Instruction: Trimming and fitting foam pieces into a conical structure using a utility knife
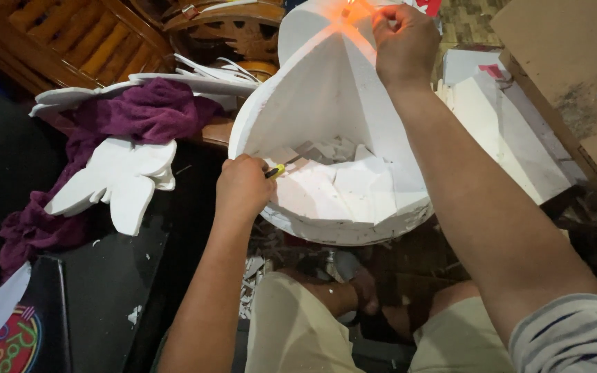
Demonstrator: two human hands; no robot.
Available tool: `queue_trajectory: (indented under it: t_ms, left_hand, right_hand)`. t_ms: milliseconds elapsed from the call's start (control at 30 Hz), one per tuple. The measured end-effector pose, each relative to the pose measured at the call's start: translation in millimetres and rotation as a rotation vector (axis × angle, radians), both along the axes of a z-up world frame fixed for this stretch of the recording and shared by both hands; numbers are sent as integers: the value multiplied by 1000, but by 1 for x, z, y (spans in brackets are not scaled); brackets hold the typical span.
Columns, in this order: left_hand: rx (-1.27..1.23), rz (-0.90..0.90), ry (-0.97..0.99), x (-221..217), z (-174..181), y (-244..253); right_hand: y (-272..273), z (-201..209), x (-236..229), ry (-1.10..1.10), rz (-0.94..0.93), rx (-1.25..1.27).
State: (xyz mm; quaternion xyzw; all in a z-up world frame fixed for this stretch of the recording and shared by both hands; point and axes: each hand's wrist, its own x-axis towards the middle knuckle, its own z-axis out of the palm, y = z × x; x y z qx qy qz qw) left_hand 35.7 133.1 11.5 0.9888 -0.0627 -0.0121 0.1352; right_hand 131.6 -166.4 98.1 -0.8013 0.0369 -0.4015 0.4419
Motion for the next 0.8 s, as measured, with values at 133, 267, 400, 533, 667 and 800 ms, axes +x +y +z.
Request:
queue_trajectory:
  t_ms: [133, 267, 400, 533, 667, 800]
  left_hand:
    - [-13, 0, 33, -3, 6, -1]
    - [-11, 23, 62, -4, 10, -3]
    - [1, 31, 58, -5, 10, -4]
    - [-25, -7, 1, -2, 3, 0]
    - [-12, 16, 7, -1, 1, -1]
    - [-9, 40, 22, -3, 6, -4]
  right_hand:
    - [1, 1, -4, 70, -4, 38]
    - [1, 0, -2, 2, 16, 15]
    - [0, -1, 1, 50, 8, 53]
    - [-2, -5, 6, 70, -30, 14]
    - [-9, -13, 15, -10, -52, -43]
    - [-3, -3, 3, 70, -37, -5]
